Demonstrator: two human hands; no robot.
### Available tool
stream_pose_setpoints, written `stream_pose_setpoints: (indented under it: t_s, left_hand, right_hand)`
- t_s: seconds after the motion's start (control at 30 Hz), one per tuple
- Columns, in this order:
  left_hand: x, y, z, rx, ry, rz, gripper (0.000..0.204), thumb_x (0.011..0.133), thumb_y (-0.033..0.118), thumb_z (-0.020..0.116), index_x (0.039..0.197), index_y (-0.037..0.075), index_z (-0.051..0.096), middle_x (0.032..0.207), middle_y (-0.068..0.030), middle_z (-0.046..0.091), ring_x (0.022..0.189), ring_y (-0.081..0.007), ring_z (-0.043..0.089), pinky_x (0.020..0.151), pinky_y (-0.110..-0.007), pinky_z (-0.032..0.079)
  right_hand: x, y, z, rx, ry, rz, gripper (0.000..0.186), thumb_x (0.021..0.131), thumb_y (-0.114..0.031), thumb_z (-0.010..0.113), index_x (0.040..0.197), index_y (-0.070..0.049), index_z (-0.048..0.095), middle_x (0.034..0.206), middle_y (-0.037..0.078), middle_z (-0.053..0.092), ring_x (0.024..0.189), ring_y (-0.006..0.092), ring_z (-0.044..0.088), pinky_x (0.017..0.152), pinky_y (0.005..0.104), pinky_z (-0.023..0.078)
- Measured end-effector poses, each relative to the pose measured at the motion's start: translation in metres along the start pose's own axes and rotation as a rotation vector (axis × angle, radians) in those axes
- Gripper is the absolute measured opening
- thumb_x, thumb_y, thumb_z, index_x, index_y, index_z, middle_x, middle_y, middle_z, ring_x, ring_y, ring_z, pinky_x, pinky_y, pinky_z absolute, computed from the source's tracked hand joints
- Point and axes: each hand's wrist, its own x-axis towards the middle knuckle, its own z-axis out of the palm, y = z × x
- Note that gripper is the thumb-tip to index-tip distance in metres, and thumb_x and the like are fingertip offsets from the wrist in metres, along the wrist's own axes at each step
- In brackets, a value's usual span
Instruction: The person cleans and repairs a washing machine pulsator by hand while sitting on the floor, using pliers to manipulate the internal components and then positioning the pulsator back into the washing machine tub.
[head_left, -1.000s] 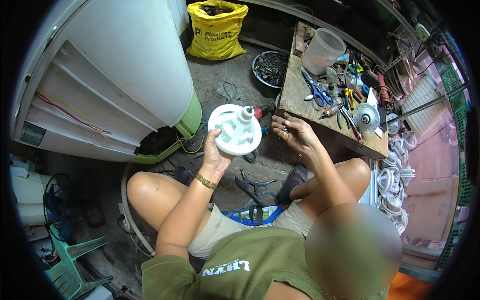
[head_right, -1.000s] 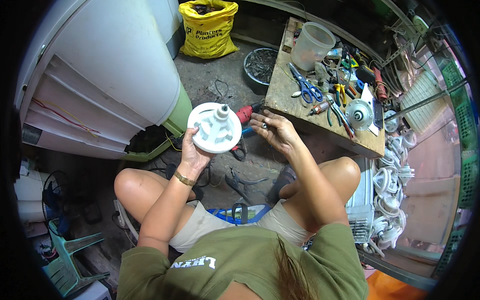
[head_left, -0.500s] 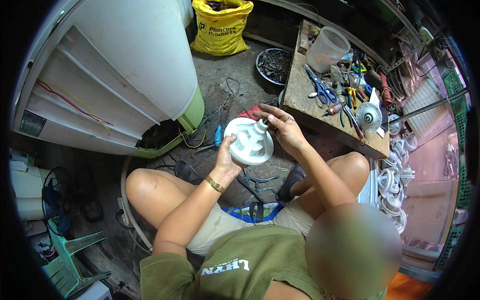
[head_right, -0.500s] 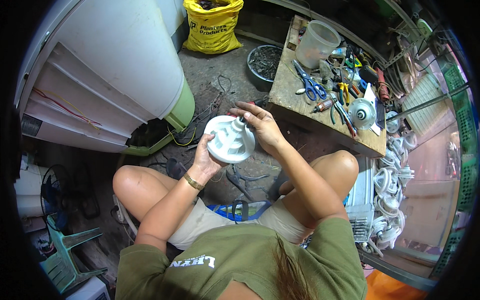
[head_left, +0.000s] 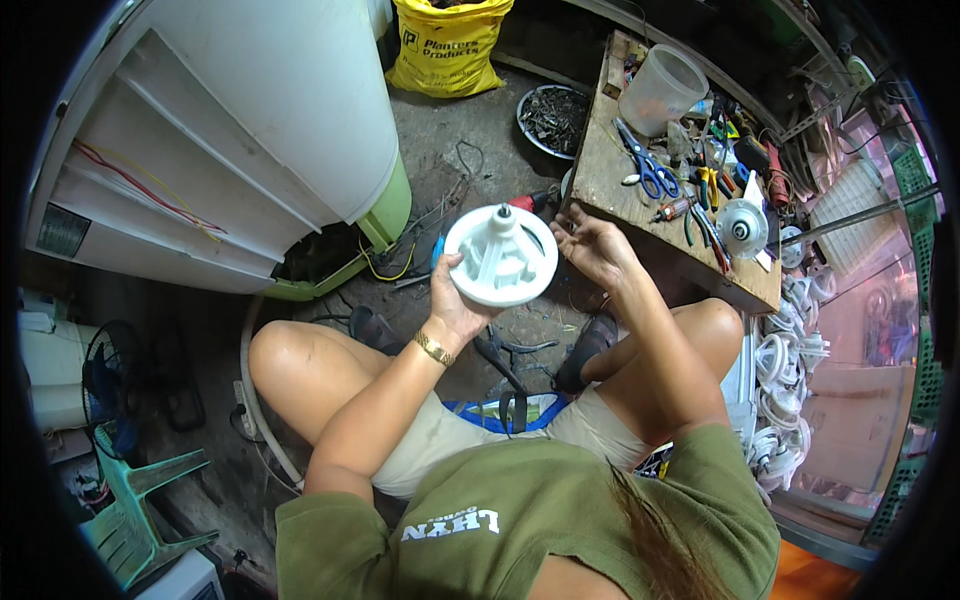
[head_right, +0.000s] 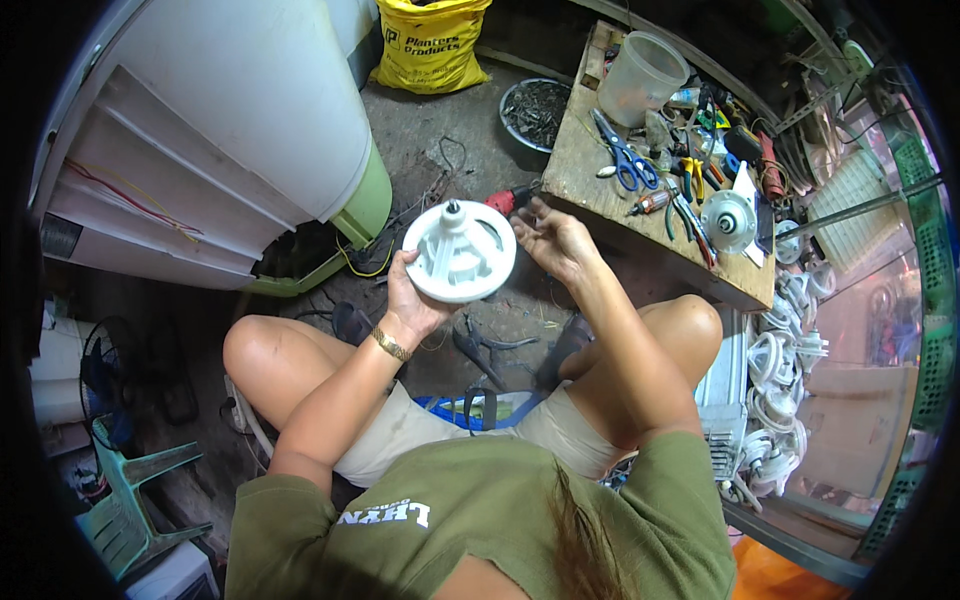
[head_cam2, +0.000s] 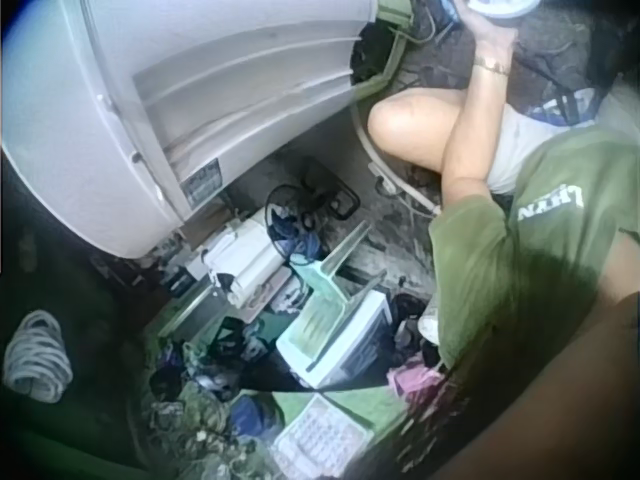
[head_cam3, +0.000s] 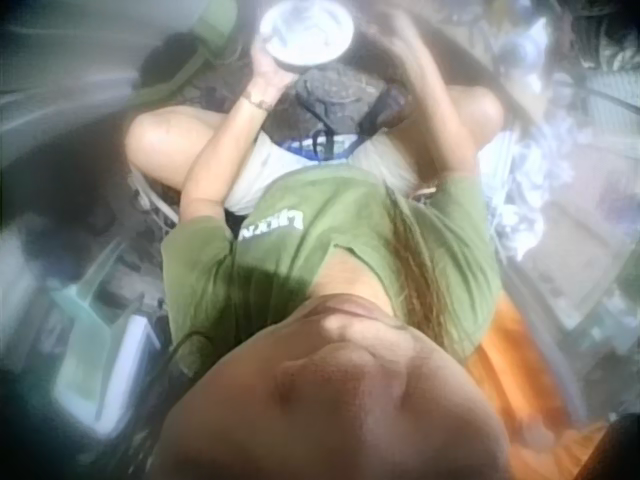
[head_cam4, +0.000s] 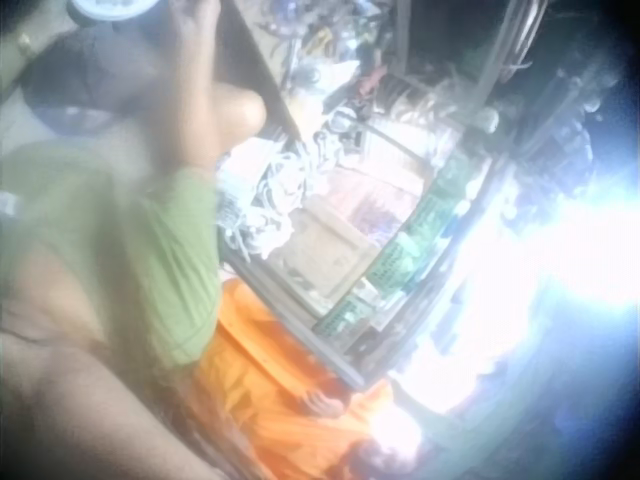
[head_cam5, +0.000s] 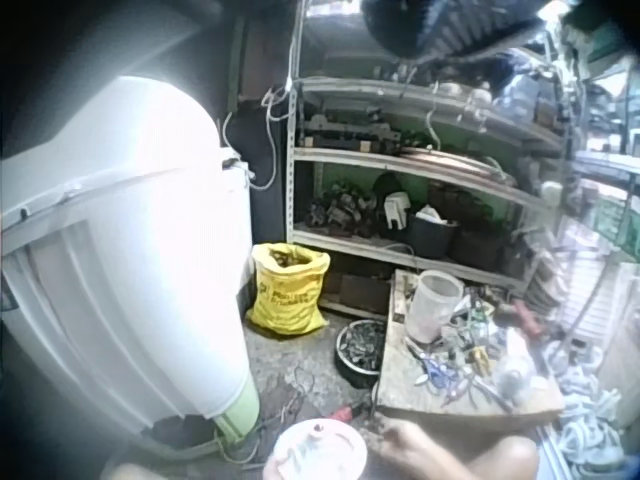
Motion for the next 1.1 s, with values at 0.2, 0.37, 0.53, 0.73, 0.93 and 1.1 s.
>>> stream_pose_setpoints:
  t_s: [0.2,0.37,0.53,0.73,0.93,1.1]
  left_hand:
    - [-0.003,0.015,-0.004,0.078,-0.021,0.207,0.065,0.077,0.034,0.057,0.135,0.009,0.044,0.133,-0.0125,0.052,0.122,-0.033,0.051,0.105,-0.054,0.039]
    - [-0.01,0.011,-0.004,0.1,-0.013,0.228,0.059,0.079,0.027,0.057,0.133,0.005,0.044,0.13,-0.012,0.053,0.12,-0.0306,0.052,0.104,-0.051,0.041]
    - [-0.009,0.006,0.0,0.136,0.029,0.21,0.058,0.079,0.025,0.057,0.132,0.004,0.043,0.128,-0.013,0.053,0.118,-0.0296,0.053,0.102,-0.049,0.043]
    - [-0.009,0.009,-0.001,0.144,0.056,0.234,0.058,0.079,0.025,0.059,0.131,0.004,0.044,0.127,-0.0132,0.054,0.117,-0.0284,0.054,0.102,-0.045,0.043]
    - [-0.006,0.008,-0.005,0.177,0.08,0.249,0.058,0.08,0.024,0.059,0.131,0.003,0.043,0.126,-0.0124,0.054,0.117,-0.0281,0.054,0.103,-0.045,0.043]
    - [-0.003,0.005,-0.01,0.22,0.099,0.275,0.057,0.08,0.025,0.06,0.13,0.003,0.044,0.125,-0.012,0.055,0.116,-0.0269,0.054,0.102,-0.044,0.042]
  right_hand:
    - [-0.005,0.0,-0.009,-0.493,-0.162,-0.218,0.037,0.098,-0.009,0.047,0.13,0.008,0.041,0.108,0.02,0.06,0.075,0.0247,0.067,0.067,0.0332,0.058]
    - [-0.026,0.008,0.021,-0.681,-0.212,-0.365,0.024,0.097,-0.016,0.054,0.111,0.003,0.059,0.091,0.013,0.068,0.07,0.0173,0.065,0.059,0.026,0.054]
    - [-0.032,0.006,0.024,-0.469,-0.373,-0.262,0.026,0.089,-0.01,0.065,0.112,0.002,0.061,0.091,0.011,0.067,0.069,0.0138,0.062,0.059,0.0245,0.053]
    - [-0.042,0.013,0.038,-0.528,-0.291,-0.281,0.029,0.085,-0.005,0.068,0.113,0.004,0.061,0.092,0.011,0.066,0.071,0.0163,0.061,0.059,0.0254,0.05]
    - [-0.038,0.016,0.037,-0.629,-0.326,-0.358,0.025,0.085,-0.008,0.07,0.107,0.001,0.066,0.085,0.003,0.065,0.068,0.008,0.057,0.06,0.0219,0.046]
    - [-0.037,0.017,0.04,-0.829,-0.241,-0.364,0.021,0.084,-0.007,0.07,0.104,-0.001,0.069,0.084,0.002,0.066,0.069,0.0058,0.055,0.06,0.0214,0.045]
